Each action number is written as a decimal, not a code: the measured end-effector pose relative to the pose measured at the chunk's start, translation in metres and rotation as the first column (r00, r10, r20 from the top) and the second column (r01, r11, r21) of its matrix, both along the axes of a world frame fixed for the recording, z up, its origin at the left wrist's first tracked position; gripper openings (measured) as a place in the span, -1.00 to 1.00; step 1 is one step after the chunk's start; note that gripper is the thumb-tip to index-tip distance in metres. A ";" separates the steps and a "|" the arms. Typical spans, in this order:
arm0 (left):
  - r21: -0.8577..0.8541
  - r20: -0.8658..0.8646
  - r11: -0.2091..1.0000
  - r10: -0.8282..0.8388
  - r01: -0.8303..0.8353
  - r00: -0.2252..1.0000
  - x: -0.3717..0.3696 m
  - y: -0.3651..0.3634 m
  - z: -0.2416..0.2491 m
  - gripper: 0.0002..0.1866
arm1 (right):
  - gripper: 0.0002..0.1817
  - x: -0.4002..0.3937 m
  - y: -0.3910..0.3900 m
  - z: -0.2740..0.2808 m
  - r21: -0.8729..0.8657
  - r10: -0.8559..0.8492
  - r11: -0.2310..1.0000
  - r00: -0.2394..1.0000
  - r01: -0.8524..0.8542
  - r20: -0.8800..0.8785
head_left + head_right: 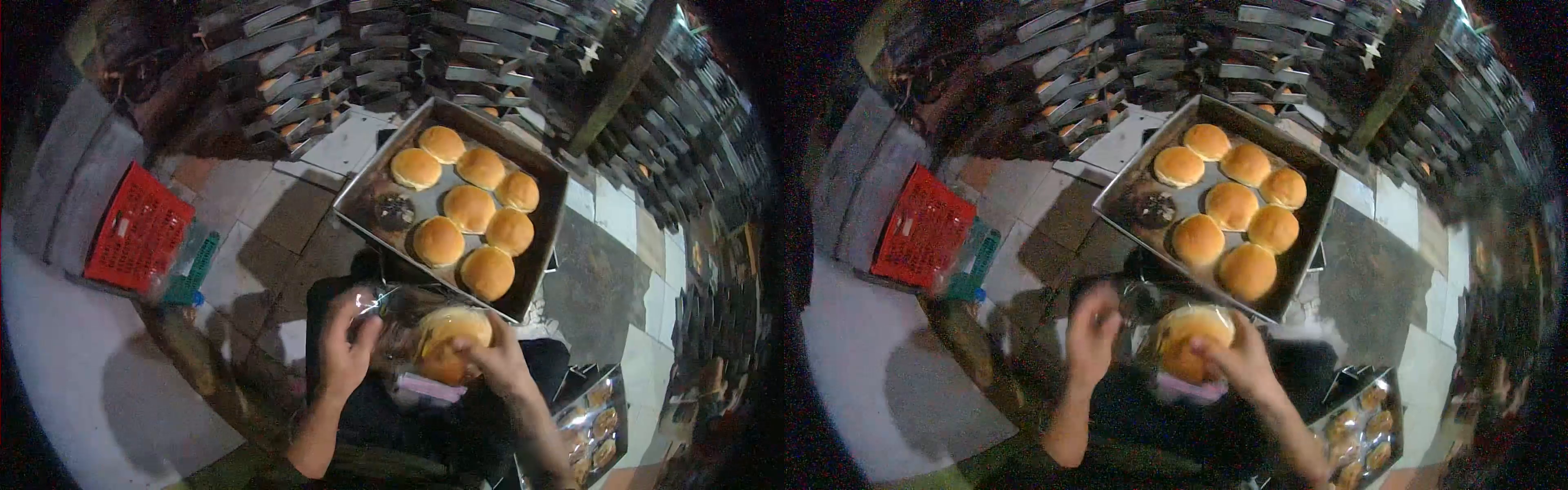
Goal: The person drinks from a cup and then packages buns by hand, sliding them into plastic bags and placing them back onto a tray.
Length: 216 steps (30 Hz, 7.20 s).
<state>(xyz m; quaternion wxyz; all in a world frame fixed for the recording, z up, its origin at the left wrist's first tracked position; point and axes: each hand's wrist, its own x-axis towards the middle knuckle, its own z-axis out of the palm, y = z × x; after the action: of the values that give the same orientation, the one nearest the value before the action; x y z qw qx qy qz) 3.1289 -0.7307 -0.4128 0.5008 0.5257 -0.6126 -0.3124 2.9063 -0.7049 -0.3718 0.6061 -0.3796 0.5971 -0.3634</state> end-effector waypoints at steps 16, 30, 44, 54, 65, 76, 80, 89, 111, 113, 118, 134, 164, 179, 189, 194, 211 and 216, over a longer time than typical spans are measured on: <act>0.107 -0.907 0.884 -0.101 0.455 0.409 -0.028 0.015 0.042 -0.20 | 0.26 0.060 0.038 -0.036 -0.507 0.208 0.857 0.960 -0.086 0.188; 0.182 -0.950 0.932 0.249 0.314 -0.190 0.014 -0.022 -0.021 -0.44 | -0.81 0.093 0.072 0.003 -0.588 0.497 -0.136 0.458 -0.797 -0.737; 0.247 -0.935 0.861 0.333 0.444 -0.126 -0.040 -0.011 -0.014 -0.50 | -0.76 0.003 0.071 -0.075 0.089 0.715 0.148 0.044 -0.985 -0.698; 0.347 -0.935 0.795 0.334 0.497 0.119 -0.019 0.066 -0.001 -0.22 | -0.23 0.019 0.029 -0.049 -0.524 0.006 0.849 0.988 0.075 0.152; 0.470 0.107 0.846 0.230 -0.253 0.967 0.069 0.089 -0.044 -0.84 | -0.84 0.140 0.028 -0.098 -0.316 0.187 0.886 0.885 -0.340 -0.427; -0.100 -0.360 0.965 -0.261 0.241 0.896 0.089 0.095 0.007 -0.91 | -0.92 0.094 0.059 -0.041 -0.757 0.145 0.534 0.923 -0.376 -0.356; -0.012 0.158 0.944 -0.324 0.330 0.933 0.081 0.074 0.057 -0.95 | -0.90 0.108 0.033 -0.002 -0.765 0.105 0.516 0.914 -0.386 -0.391; 0.460 0.010 0.752 0.527 -0.472 0.850 0.072 0.100 -0.080 -0.80 | -0.62 0.105 0.026 -0.130 -0.035 0.079 0.996 0.994 -0.082 -0.082; 0.349 -0.663 0.937 0.226 0.028 0.714 0.024 0.083 -0.023 -0.80 | -0.87 0.009 -0.078 -0.210 -0.248 -0.029 0.951 0.743 -0.187 -0.669; 0.378 -0.645 0.925 0.237 0.034 0.727 0.020 0.077 -0.039 -0.78 | -0.69 0.044 0.049 -0.147 -0.223 -0.022 0.427 0.237 -0.876 -0.971; 0.468 -0.512 0.871 0.130 0.149 0.849 -0.023 0.057 -0.068 -0.82 | -0.61 0.053 0.113 -0.173 -0.176 0.045 0.493 0.227 -0.852 -0.973; 0.521 -0.439 0.832 0.069 0.191 0.896 -0.003 0.068 -0.139 -0.75 | -0.59 0.055 0.122 -0.179 0.102 0.540 0.636 0.346 -0.765 -0.767; 0.499 -0.855 0.653 0.264 0.570 0.446 0.009 0.067 -0.071 -0.80 | -0.85 0.016 -0.008 -0.032 -0.427 -0.107 0.904 0.951 -0.029 -0.290; 0.485 -0.839 0.741 0.544 0.465 0.008 -0.002 0.007 -0.082 -0.78 | -0.54 0.005 -0.249 -0.102 0.053 0.146 0.596 0.044 -0.802 -0.988; 0.411 -0.890 0.817 0.264 0.404 0.372 -0.003 0.012 -0.094 -0.85 | -0.42 -0.042 -0.167 -0.044 -0.087 0.164 0.982 0.983 -0.170 -0.079; 0.509 -0.478 0.800 -0.044 0.318 0.877 -0.006 0.017 -0.065 -0.81 | -0.35 -0.046 -0.065 0.005 -0.007 0.217 0.976 0.976 -0.218 -0.033; 0.163 -0.660 0.835 -0.303 0.525 0.688 -0.033 0.061 -0.031 -0.20 | 0.04 0.057 0.044 -0.017 -0.656 0.085 0.699 0.944 -0.285 -0.320; 0.234 -0.972 0.839 0.201 0.491 0.121 -0.008 0.012 -0.037 -0.35 | -0.09 0.101 0.041 -0.001 -0.469 0.324 0.519 0.672 -0.715 -0.666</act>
<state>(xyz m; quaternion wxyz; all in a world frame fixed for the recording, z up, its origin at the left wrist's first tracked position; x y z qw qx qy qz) 3.1205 -0.7189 -0.4497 0.5807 0.2326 -0.0733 -0.7767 3.0072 -0.6640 -0.3731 0.3202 -0.8254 0.3974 -0.2413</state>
